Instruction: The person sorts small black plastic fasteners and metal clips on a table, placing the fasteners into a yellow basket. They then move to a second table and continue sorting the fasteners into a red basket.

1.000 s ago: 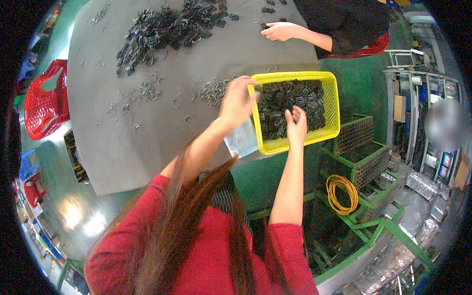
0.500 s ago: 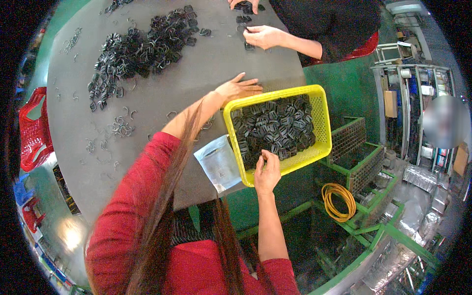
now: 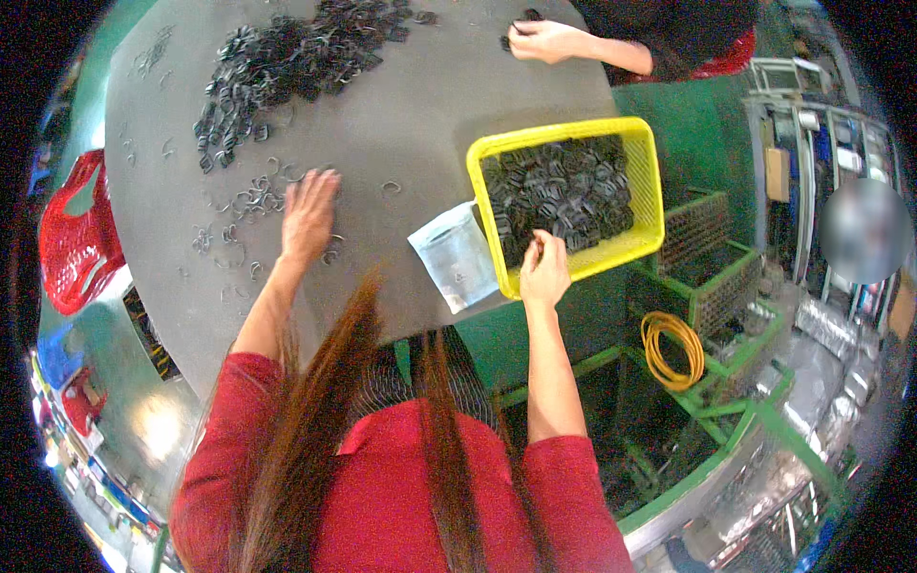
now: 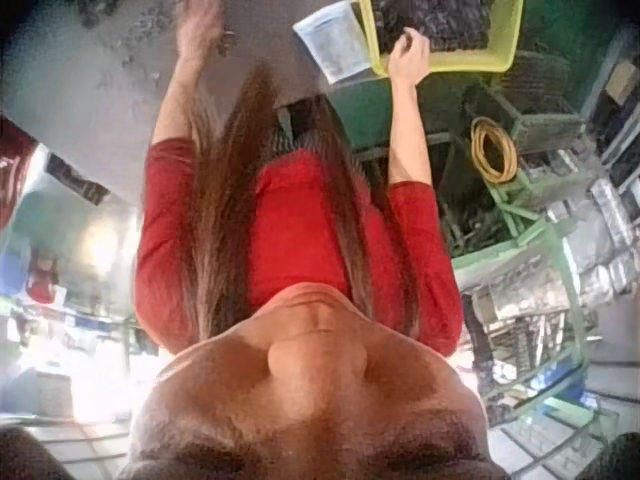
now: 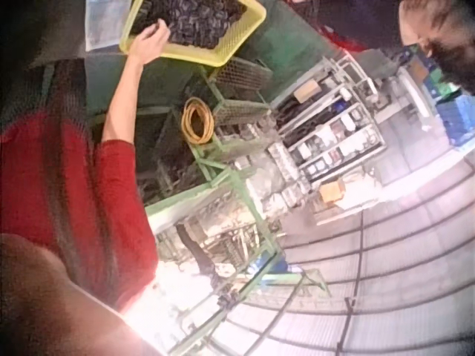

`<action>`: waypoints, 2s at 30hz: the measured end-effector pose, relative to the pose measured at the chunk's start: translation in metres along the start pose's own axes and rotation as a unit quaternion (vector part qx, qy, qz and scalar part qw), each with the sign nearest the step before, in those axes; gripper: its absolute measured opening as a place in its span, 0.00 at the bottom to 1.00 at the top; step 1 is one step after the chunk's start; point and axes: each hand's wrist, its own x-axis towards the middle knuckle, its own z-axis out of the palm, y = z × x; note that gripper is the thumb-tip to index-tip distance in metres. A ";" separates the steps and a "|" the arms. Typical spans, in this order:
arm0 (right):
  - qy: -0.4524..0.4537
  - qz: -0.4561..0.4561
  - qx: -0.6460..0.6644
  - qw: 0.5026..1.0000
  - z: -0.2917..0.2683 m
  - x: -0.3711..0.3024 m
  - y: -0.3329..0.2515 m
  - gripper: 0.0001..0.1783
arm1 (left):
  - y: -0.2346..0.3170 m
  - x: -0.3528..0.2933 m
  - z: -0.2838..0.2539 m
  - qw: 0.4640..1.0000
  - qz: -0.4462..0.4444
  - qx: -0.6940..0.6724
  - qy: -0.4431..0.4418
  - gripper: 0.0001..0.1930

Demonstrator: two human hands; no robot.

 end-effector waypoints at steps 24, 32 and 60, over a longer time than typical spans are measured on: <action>-0.077 -0.038 -0.076 0.993 0.001 -0.001 -0.007 0.11 | -0.092 -0.031 0.019 0.913 -0.359 0.104 0.164 0.26; -0.097 -0.044 -0.078 0.991 0.003 0.003 0.002 0.11 | -0.165 -0.156 0.004 0.829 -0.523 0.175 0.092 0.27; -0.110 -0.156 0.041 0.981 0.054 -0.045 -0.244 0.09 | -0.317 -0.287 -0.023 0.895 -0.396 0.073 0.190 0.25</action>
